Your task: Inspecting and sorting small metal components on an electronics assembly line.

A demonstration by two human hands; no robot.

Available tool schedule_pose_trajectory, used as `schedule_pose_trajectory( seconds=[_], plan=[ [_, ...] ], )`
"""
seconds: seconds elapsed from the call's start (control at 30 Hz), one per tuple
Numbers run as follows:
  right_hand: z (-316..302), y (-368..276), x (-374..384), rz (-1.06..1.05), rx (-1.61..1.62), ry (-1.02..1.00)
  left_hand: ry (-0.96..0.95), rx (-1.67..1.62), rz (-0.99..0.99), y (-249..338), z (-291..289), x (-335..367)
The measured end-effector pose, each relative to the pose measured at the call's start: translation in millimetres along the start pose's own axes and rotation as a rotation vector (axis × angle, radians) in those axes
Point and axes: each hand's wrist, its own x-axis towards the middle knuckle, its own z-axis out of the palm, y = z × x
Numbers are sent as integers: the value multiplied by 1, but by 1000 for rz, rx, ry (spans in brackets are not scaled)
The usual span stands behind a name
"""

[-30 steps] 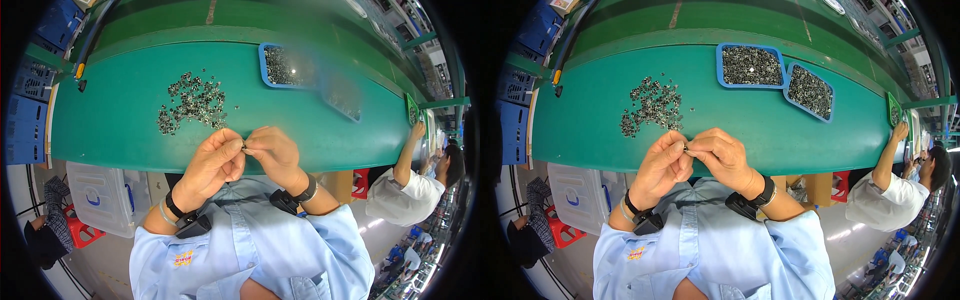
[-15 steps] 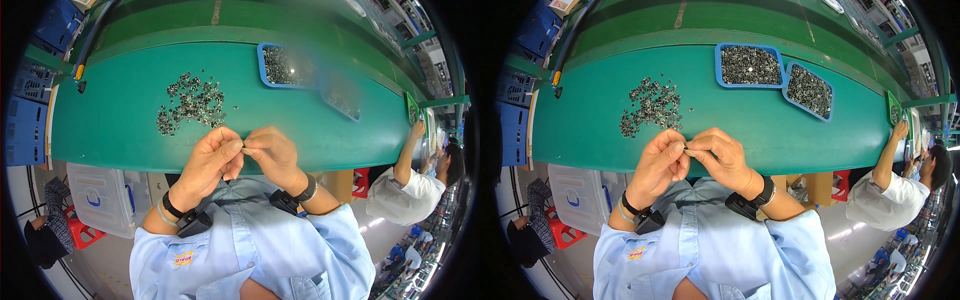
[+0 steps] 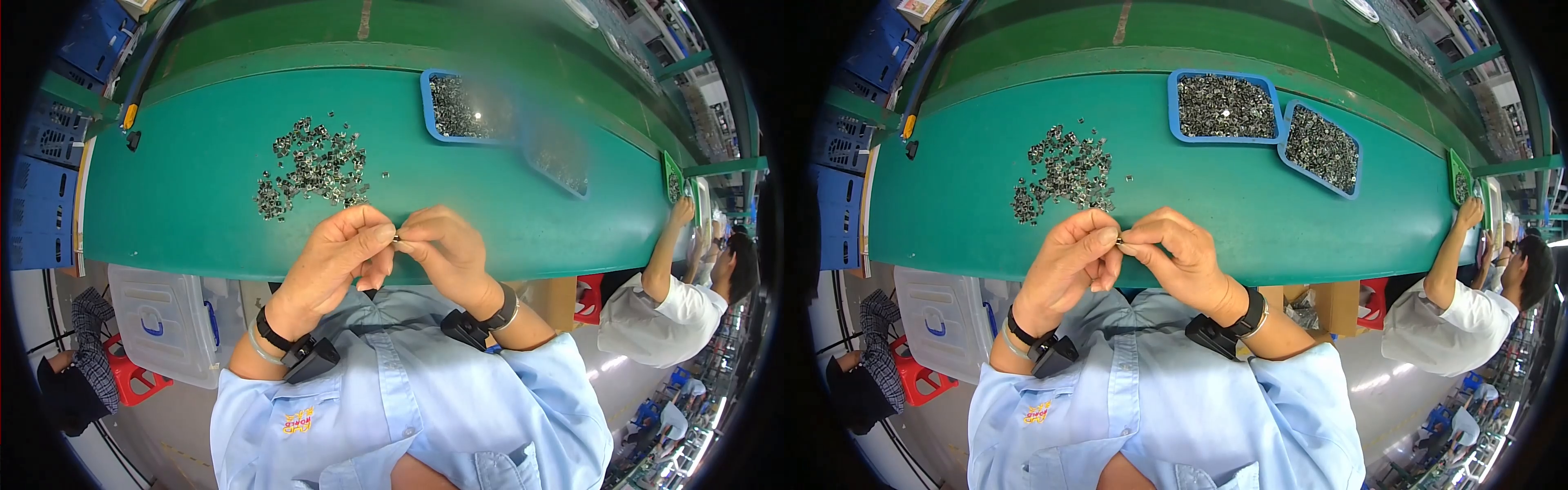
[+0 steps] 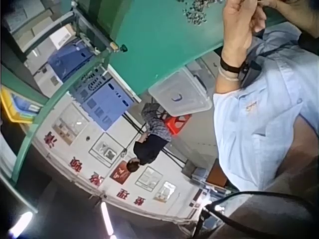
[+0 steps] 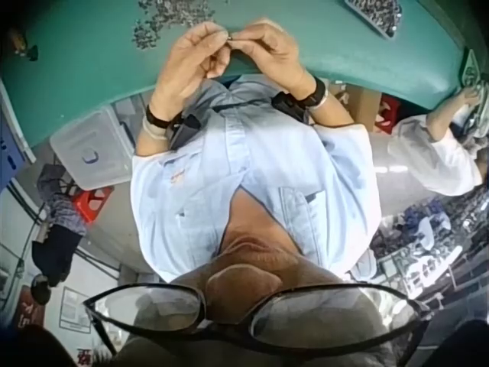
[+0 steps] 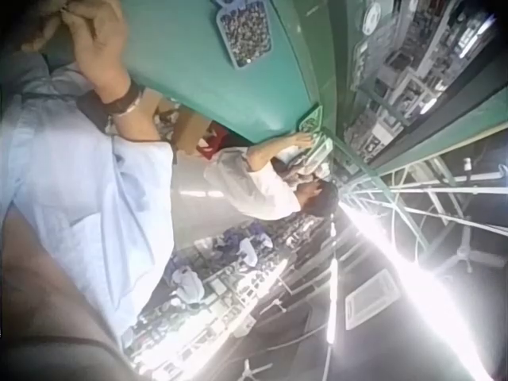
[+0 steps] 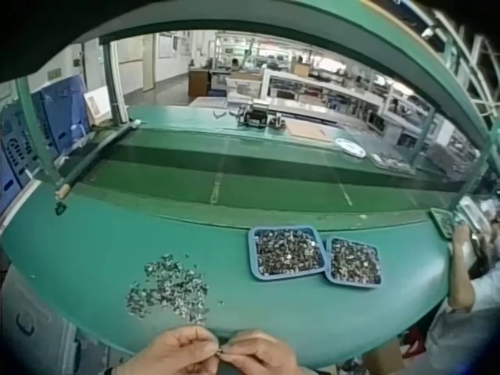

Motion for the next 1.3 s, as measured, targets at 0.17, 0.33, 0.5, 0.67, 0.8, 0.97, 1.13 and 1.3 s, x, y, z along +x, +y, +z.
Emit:
schedule_pose_trajectory(
  seconds=[0.17,0.33,0.5,0.67,0.8,0.97,1.13,1.3],
  plan=[
    [-1,-3,-1,237,327,4,-1,176,47,7,-2,0],
    [0,-6,-1,321,483,4,10,322,99,8,-1,0],
    [0,-5,-1,317,478,-4,6,355,109,7,-2,1],
    [-2,-2,-2,268,343,-38,22,387,106,7,0,1],
    [-3,-1,-2,258,314,-39,27,392,86,7,1,1],
    [-3,1,-3,251,298,-38,17,390,93,6,0,2],
    [-2,-4,-1,334,447,13,12,364,124,2,1,2],
    [-1,-2,-3,316,485,49,13,188,102,-3,8,-1]
  ],
)
